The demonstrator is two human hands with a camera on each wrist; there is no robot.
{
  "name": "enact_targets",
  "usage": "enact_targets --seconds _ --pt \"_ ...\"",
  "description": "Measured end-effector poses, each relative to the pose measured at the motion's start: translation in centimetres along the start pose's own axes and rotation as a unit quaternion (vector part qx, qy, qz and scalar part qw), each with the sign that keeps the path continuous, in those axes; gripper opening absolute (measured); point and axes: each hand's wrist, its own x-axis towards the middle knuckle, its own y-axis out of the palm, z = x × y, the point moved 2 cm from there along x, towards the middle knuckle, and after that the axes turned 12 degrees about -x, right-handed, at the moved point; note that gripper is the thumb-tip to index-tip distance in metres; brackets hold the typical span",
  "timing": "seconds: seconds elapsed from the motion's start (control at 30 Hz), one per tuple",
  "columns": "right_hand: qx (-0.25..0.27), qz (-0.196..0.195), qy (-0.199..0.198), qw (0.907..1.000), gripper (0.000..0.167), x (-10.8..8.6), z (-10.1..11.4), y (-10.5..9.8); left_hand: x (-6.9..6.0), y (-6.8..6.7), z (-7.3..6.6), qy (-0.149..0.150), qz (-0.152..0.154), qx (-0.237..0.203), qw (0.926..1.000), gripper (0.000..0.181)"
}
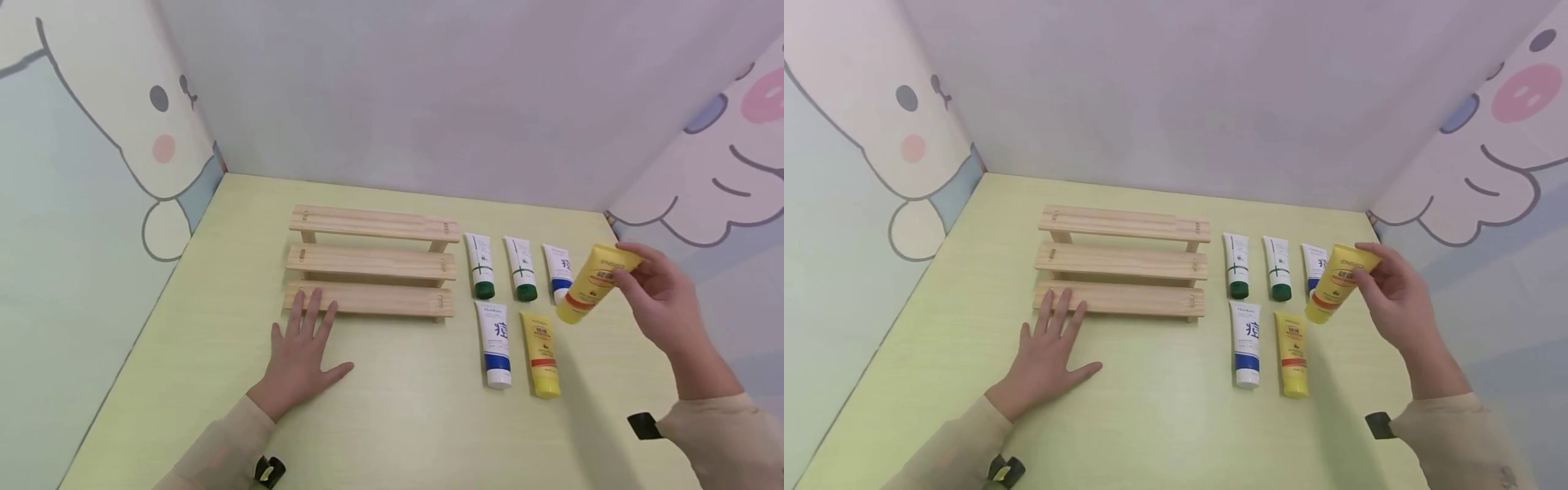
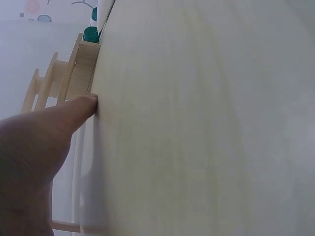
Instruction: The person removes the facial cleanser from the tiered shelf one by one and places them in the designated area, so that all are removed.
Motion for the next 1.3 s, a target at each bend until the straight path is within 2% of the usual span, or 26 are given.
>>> enact_targets --seconds 0.1,0.17,0.23,0.37,0.43,0.53,0.67,0.83,0.9,1.0,1.2,1.3 --pt "-0.045 0.067 0.042 0.9959 0.042 -0.4 -2.3 -0.5 0.0 0.0 0.0 0.0 0.001 -0.004 1.0 0.109" --pt "-0.073 0.126 0.062 0.9874 0.041 -0.8 -4.0 -0.5 0.0 0.0 -0.1 0.0 0.001 -0.005 1.0 0.108" --pt "-0.095 0.194 0.078 0.9732 0.042 -1.2 -5.7 -0.1 -0.1 0.0 -0.1 0.001 0.002 -0.005 1.0 0.109" --pt "-0.102 0.307 0.109 0.94 0.051 -2.1 -8.3 1.5 -0.1 -0.1 0.0 0.002 0.002 -0.005 1.0 0.109" --pt "-0.095 0.346 0.13 0.9243 0.055 -2.5 -9.1 2.2 -0.1 -0.1 0.0 0.002 0.001 -0.005 1.0 0.108" --pt "-0.082 0.379 0.162 0.9071 0.059 -2.9 -10.5 3.0 -0.1 -0.2 -0.1 0.002 0.001 -0.008 1.0 0.108" --pt "-0.079 0.396 0.192 0.8948 0.064 -3.1 -11.7 3.9 -0.2 -0.2 -0.1 0.002 0.002 -0.013 0.9999 0.108" --pt "-0.098 0.391 0.201 0.8928 0.072 -3.1 -12.2 4.3 -0.2 -0.2 0.1 0.004 0.002 -0.011 0.9999 0.108" --pt "-0.124 0.386 0.195 0.893 0.074 -2.9 -12.1 4.3 -0.1 -0.2 0.1 0.003 0.001 -0.012 0.9999 0.108" --pt "-0.167 0.383 0.189 0.8887 0.078 -2.5 -11.7 4.3 -0.1 -0.3 0.2 0.001 0.001 -0.014 0.9999 0.108" --pt "-0.257 0.383 0.173 0.8701 0.08 -2.2 -10.4 3.9 0.0 -0.5 0.5 0.001 0.0 -0.015 0.9999 0.106" --pt "-0.297 0.375 0.163 0.8627 0.081 -2.1 -9.0 3.8 0.0 -1.3 0.6 0.007 -0.011 -0.017 0.9998 0.104"
